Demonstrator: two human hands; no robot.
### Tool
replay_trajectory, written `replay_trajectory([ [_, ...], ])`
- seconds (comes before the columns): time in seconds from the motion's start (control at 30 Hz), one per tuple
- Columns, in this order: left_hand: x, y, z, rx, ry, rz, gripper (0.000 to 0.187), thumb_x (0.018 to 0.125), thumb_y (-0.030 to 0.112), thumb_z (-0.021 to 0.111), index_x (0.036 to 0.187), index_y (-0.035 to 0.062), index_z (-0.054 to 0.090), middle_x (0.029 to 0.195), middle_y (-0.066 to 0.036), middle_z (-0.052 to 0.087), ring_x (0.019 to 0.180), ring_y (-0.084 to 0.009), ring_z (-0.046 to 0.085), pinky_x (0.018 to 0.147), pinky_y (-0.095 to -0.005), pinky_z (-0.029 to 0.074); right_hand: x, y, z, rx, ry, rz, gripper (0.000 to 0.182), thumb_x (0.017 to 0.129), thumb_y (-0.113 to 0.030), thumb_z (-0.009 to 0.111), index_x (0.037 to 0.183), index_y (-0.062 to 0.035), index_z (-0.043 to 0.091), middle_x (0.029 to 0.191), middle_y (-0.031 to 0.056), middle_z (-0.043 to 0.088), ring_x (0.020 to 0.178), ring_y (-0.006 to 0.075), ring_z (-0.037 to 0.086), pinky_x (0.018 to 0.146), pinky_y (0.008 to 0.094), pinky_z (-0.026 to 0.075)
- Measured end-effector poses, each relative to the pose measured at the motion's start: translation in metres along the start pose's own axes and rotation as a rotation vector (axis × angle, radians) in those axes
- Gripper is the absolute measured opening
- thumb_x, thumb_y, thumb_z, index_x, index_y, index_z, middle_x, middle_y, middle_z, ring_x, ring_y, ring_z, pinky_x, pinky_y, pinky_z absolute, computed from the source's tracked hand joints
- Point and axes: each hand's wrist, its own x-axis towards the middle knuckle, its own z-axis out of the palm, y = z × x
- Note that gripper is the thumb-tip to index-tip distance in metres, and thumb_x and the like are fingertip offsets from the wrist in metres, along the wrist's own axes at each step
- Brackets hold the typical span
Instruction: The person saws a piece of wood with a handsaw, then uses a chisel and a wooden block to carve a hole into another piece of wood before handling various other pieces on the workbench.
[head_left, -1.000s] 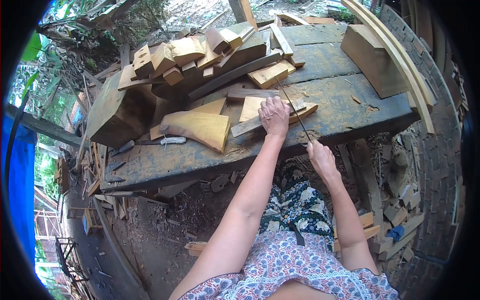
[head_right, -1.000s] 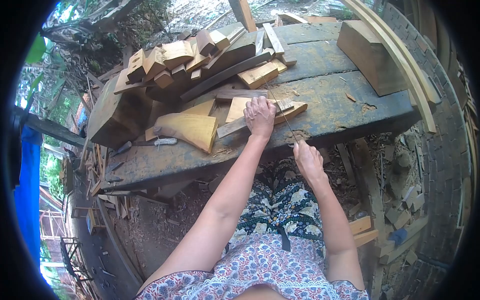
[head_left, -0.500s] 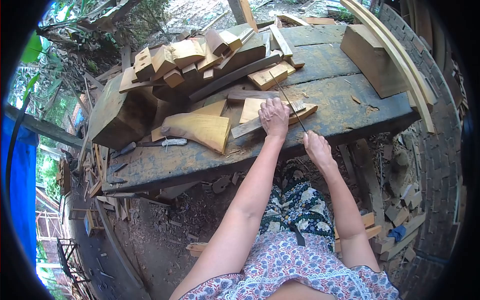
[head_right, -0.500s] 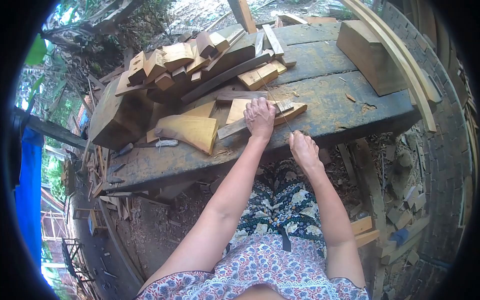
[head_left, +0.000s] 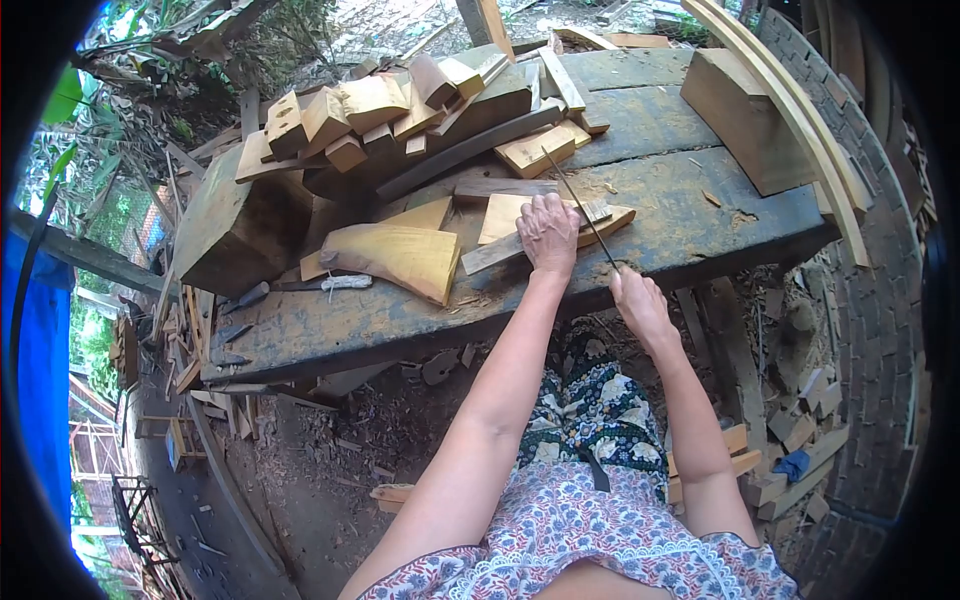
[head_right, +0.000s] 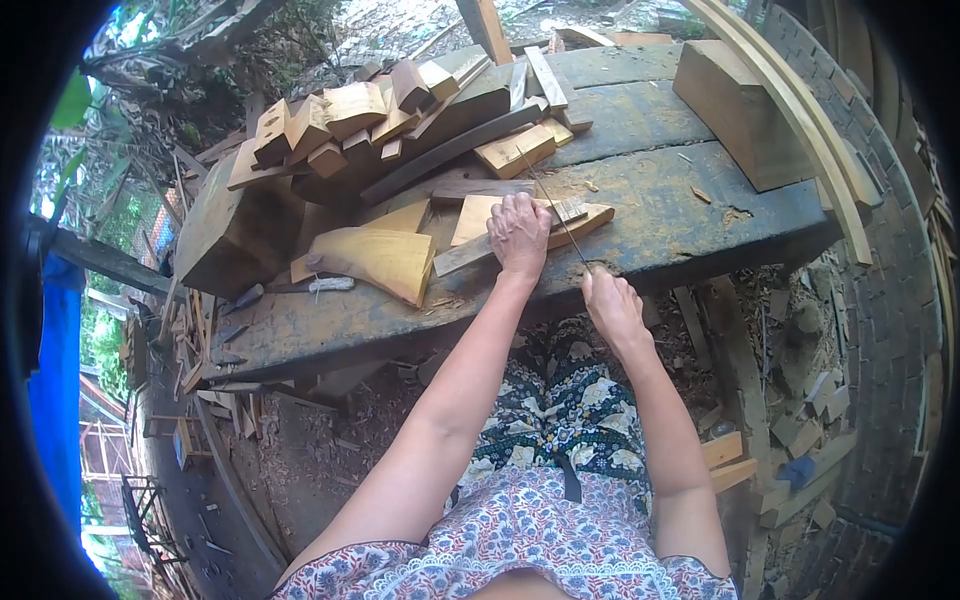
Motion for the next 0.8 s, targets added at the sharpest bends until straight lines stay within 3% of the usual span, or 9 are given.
replay_trajectory([
  [0.47, 0.0, 0.0, 0.001, -0.011, -0.005, -0.01, 0.016, 0.082, 0.023, 0.053, 0.084, 0.0064, 0.055, 0.087, -0.011, 0.057, 0.088, -0.0284, 0.054, 0.076, -0.043, 0.044, -0.037, 0.02, -0.002, 0.011, -0.039, 0.038, 0.03, 0.096, -0.029, 0.043, 0.09, -0.003, 0.056, 0.081, 0.0255, 0.063, 0.084, 0.0442, 0.06, 0.073, 0.0535, 0.048],
  [0.8, 0.0, -0.002, 0.004, 0.006, 0.003, 0.005, 0.016, 0.083, 0.024, 0.054, 0.084, 0.0073, 0.055, 0.086, -0.01, 0.055, 0.087, -0.0269, 0.053, 0.075, -0.0414, 0.044, -0.019, 0.011, -0.003, -0.012, 0.005, -0.02, 0.029, 0.096, -0.028, 0.043, 0.088, -0.003, 0.055, 0.08, 0.0258, 0.063, 0.082, 0.0447, 0.061, 0.071, 0.0531, 0.049],
])
